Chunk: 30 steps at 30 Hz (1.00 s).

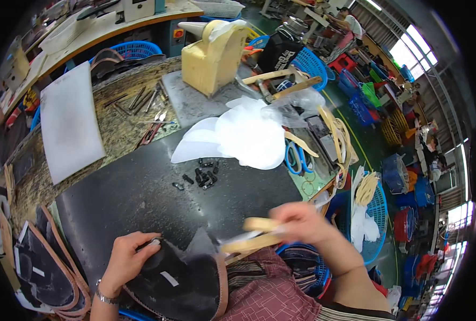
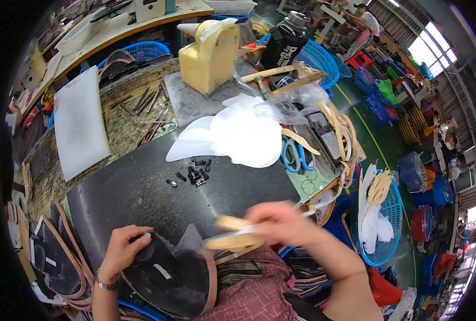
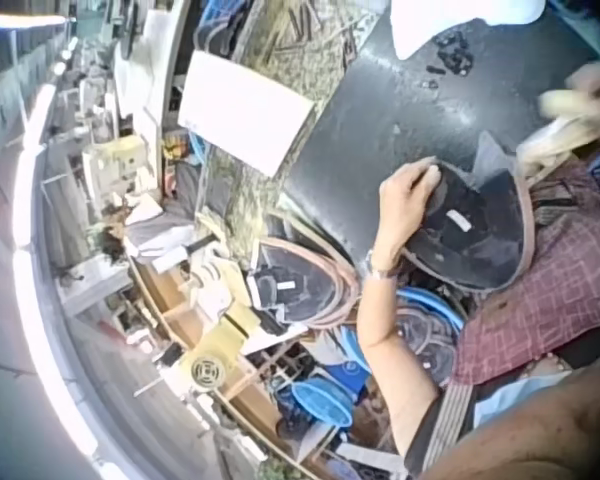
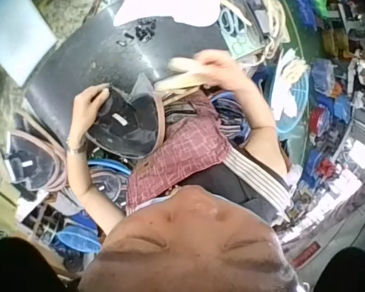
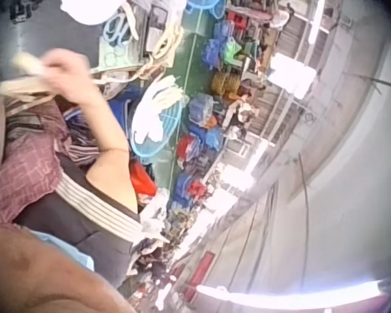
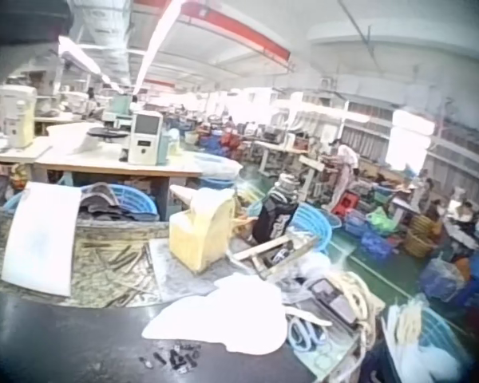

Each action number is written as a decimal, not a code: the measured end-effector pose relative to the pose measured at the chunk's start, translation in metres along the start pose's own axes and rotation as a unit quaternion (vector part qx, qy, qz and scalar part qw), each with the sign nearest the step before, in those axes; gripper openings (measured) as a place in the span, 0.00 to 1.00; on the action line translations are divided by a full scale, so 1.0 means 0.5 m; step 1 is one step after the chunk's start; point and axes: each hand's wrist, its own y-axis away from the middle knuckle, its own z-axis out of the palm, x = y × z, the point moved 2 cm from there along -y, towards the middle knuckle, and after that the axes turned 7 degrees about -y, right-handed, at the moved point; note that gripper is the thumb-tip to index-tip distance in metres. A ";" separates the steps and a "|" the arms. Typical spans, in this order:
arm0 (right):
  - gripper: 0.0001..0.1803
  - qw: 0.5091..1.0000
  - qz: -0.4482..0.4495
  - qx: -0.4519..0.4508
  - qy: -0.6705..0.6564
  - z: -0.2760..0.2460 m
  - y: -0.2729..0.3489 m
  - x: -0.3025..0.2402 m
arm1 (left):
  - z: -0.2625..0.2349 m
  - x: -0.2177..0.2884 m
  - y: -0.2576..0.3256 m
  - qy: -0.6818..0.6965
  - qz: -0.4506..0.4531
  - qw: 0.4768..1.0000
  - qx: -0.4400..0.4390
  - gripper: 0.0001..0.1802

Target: The person assembles shoe components by hand at a workbench. They place white plastic insoles into grey felt pieces, align and press them, then stack the assembled units. The person also handles a black strap and places it on the felt before stacking. The workspace contains multiple similar parts and tools.

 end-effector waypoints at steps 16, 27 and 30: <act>0.05 0.933 0.060 0.347 0.072 -0.344 0.255 0.141 | 0.018 -0.053 0.002 0.075 -0.105 0.991 0.014 0.11; 0.07 0.882 -0.002 0.465 -0.077 -0.400 0.147 0.257 | 0.023 -0.066 0.030 0.093 -0.132 0.986 0.041 0.11; 0.06 0.879 0.047 0.473 -0.038 -0.394 0.141 0.231 | 0.021 -0.064 0.032 0.083 -0.145 0.985 0.045 0.10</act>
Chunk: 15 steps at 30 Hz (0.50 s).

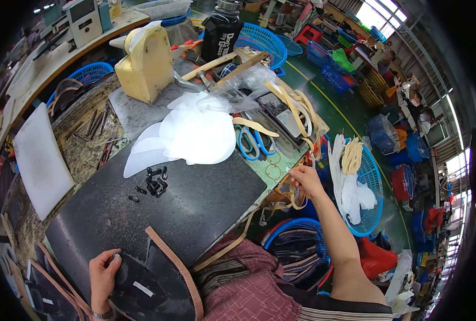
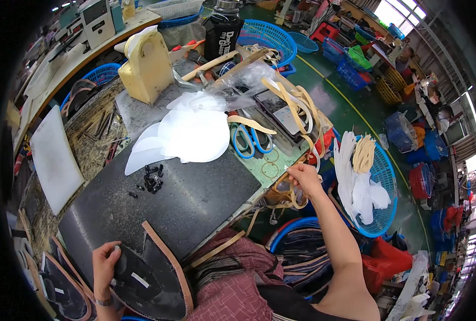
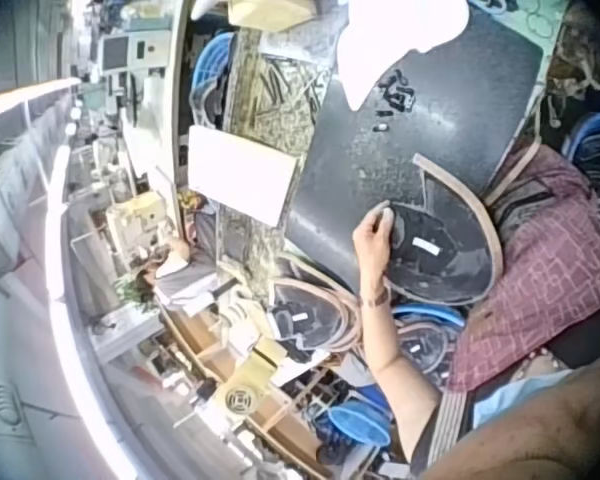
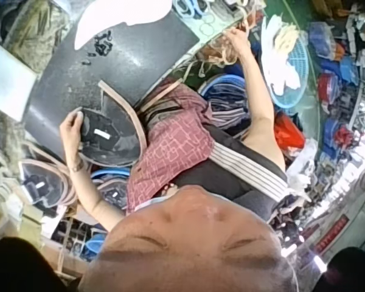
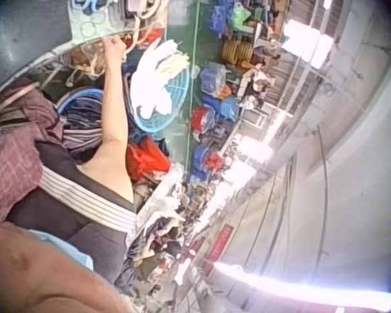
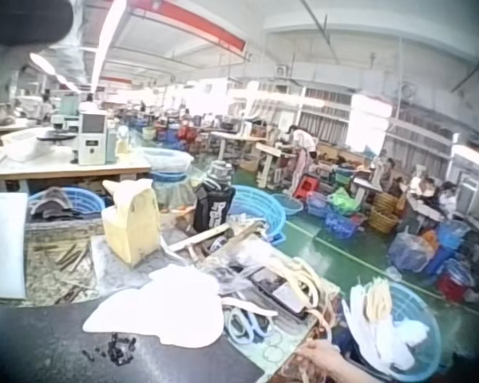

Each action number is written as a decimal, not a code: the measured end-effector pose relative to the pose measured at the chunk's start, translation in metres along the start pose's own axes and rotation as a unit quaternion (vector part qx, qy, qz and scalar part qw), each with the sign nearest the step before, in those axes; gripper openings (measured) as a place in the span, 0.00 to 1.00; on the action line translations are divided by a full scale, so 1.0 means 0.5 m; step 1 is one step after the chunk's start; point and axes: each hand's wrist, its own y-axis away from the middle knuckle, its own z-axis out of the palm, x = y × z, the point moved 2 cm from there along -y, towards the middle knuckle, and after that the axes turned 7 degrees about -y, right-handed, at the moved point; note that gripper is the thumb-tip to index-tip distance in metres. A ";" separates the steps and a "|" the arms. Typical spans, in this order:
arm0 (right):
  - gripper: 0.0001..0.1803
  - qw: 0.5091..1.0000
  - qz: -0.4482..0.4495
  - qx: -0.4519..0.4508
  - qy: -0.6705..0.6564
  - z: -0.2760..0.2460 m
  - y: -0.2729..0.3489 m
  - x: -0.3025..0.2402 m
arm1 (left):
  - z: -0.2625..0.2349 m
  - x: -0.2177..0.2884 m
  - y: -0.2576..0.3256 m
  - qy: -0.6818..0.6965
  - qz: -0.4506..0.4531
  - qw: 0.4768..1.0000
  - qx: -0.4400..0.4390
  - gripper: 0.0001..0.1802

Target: The person assembles shoe components by hand at a workbench. They place white plastic insoles into grey felt pieces, align and press them, then stack the assembled units. The person also handles a black strap and places it on the felt before stacking. The workspace contains multiple similar parts and tools.

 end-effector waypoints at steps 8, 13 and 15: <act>0.06 0.994 -0.074 -0.074 -0.013 0.062 0.091 -0.046 | -0.021 0.119 0.025 -0.230 0.256 0.905 0.251 0.18; 0.07 0.999 -0.043 0.002 -0.015 -0.002 0.034 0.011 | 0.004 0.173 0.027 -0.197 0.306 0.925 0.112 0.18; 0.07 0.994 -0.040 0.009 -0.103 -0.008 0.022 0.018 | 0.014 0.157 0.026 -0.181 0.284 0.936 0.098 0.17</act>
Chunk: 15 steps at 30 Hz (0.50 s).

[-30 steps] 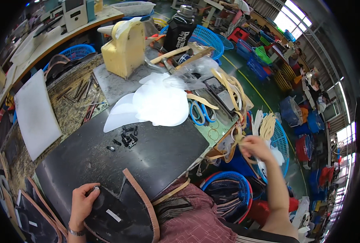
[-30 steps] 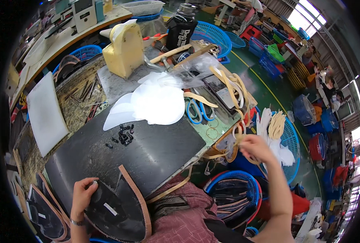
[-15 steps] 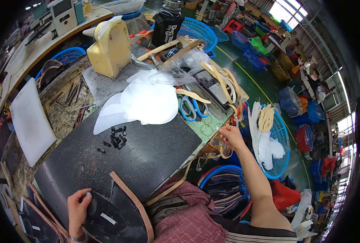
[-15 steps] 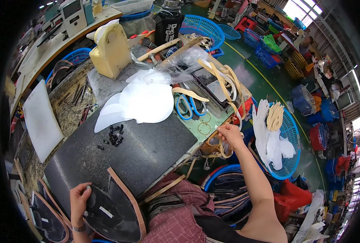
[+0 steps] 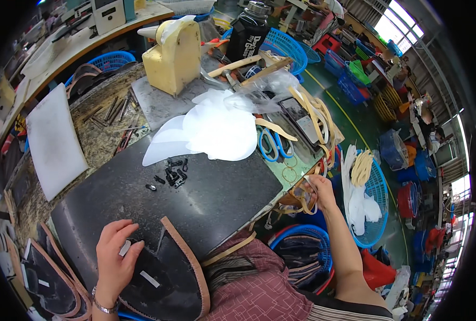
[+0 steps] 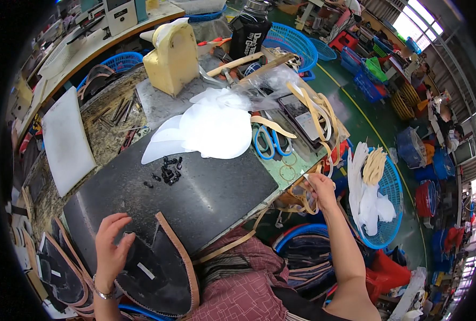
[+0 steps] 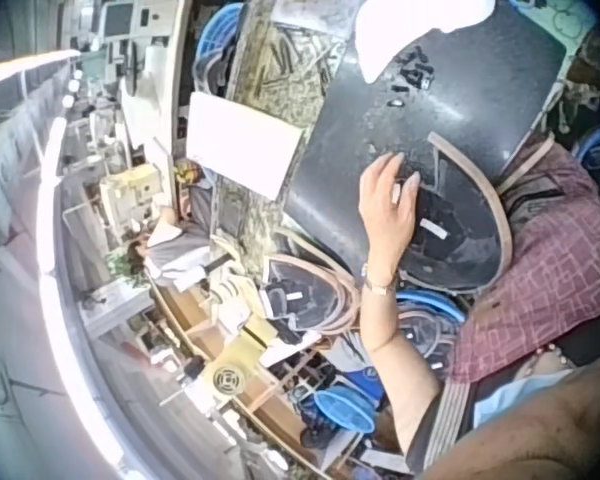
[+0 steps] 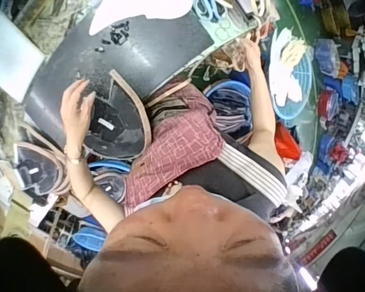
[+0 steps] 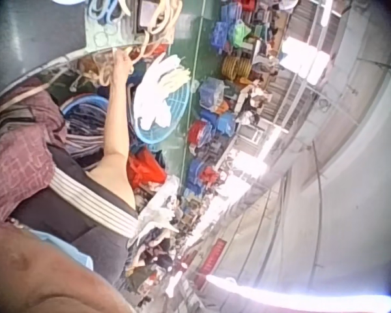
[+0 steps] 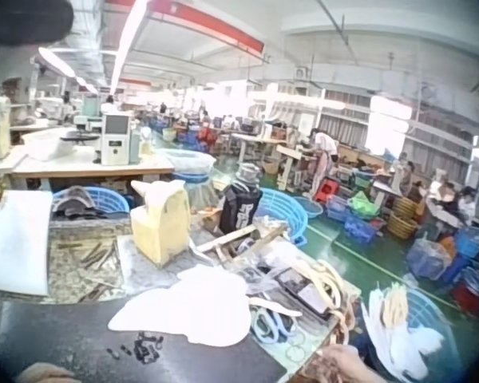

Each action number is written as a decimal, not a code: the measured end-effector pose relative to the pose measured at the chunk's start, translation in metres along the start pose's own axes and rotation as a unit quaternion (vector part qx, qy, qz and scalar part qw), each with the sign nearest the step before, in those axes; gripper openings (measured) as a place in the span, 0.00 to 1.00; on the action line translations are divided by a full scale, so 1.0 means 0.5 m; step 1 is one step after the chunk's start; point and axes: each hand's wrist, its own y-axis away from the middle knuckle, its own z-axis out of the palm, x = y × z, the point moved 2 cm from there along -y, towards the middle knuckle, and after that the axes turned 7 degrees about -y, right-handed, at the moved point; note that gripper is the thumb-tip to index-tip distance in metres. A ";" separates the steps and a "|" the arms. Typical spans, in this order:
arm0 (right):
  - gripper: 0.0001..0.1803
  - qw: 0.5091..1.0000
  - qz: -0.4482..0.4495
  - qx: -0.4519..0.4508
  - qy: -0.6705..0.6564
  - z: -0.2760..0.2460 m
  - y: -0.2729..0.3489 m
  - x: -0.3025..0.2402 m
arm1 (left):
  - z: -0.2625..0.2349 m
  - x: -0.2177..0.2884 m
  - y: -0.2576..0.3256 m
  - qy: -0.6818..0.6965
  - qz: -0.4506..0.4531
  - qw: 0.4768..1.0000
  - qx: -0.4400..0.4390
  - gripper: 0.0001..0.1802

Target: The person assembles shoe components by hand at a workbench. They place white plastic insoles into grey felt pieces, align and press them, then stack the assembled units. The person also handles a black strap and places it on the felt before stacking. The workspace contains multiple similar parts and tools.

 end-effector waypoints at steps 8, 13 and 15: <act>0.06 0.991 -0.074 -0.110 -0.018 0.073 0.069 -0.034 | -0.003 -0.007 0.027 0.081 -0.069 0.994 -0.010 0.13; 0.07 0.841 -0.387 -0.339 0.167 0.261 0.249 -0.110 | 0.164 0.159 -0.050 0.389 -0.013 0.894 -0.221 0.25; 0.07 0.835 -0.389 -0.321 0.219 0.285 0.291 -0.115 | 0.207 0.210 -0.062 0.460 -0.012 0.848 -0.263 0.25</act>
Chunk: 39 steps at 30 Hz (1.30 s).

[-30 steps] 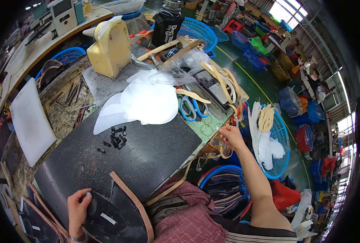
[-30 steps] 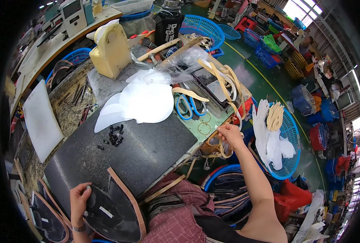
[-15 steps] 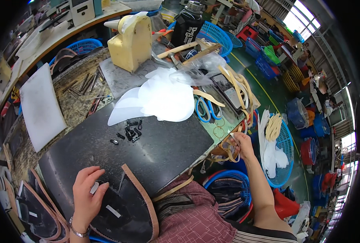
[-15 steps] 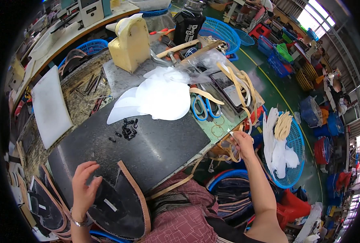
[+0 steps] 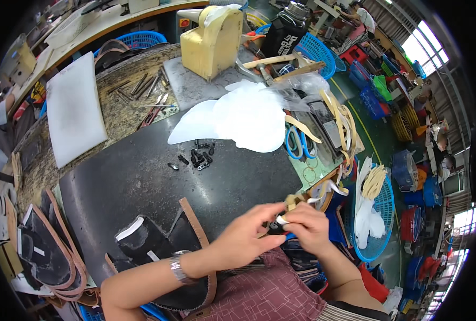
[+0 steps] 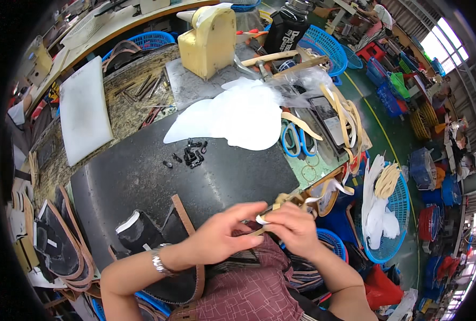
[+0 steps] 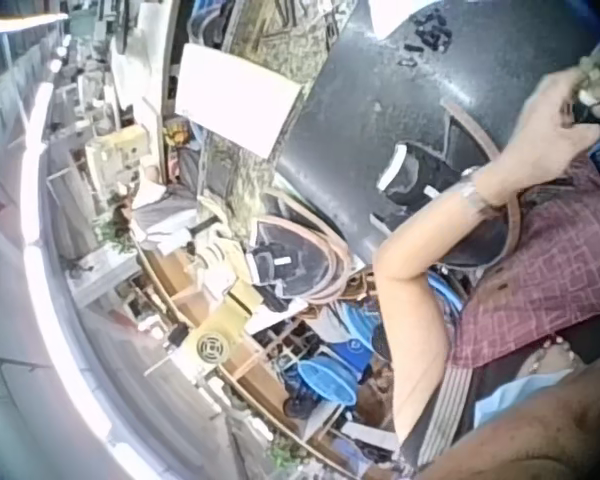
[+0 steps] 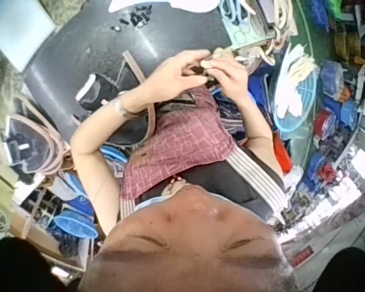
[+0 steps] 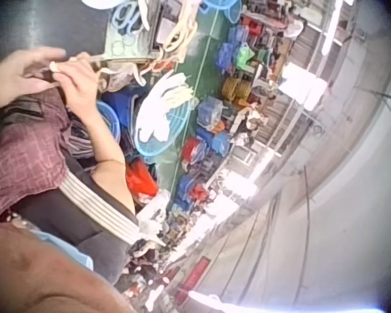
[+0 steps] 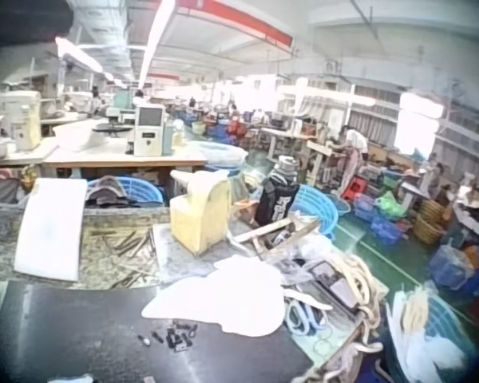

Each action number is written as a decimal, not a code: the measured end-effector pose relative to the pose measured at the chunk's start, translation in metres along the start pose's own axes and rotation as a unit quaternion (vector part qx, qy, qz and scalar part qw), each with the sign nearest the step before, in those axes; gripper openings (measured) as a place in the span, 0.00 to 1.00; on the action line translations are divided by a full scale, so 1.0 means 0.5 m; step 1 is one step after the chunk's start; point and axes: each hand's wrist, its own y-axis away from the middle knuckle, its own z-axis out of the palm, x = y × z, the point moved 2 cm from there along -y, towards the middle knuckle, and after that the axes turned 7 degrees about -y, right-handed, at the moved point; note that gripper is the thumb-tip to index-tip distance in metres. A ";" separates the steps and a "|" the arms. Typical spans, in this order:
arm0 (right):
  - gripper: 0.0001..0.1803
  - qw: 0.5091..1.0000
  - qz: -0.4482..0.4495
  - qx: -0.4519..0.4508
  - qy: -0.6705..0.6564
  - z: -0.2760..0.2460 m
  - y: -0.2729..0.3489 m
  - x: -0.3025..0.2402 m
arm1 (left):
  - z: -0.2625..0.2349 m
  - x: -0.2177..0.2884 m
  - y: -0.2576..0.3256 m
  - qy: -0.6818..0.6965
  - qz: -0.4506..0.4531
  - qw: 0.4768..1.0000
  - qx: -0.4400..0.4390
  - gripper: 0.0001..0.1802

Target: The person assembles shoe components by hand at a workbench. They place white plastic insoles into grey felt pieces, align and press them, then stack the assembled units. The person also handles a black strap and places it on the felt before stacking. The workspace contains multiple similar parts and tools.

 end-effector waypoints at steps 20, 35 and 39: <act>0.12 0.852 0.369 0.194 0.318 -0.223 0.074 0.331 | -0.218 -0.007 0.269 -0.421 -0.013 0.838 0.346 0.15; 0.13 0.877 -0.134 -0.287 0.362 0.002 -0.422 0.173 | -0.400 0.018 0.284 -0.386 -0.069 0.829 0.399 0.22; 0.17 0.799 -0.138 -0.442 0.385 0.036 -0.445 0.161 | -0.342 0.041 0.229 -0.591 0.038 0.718 0.365 0.28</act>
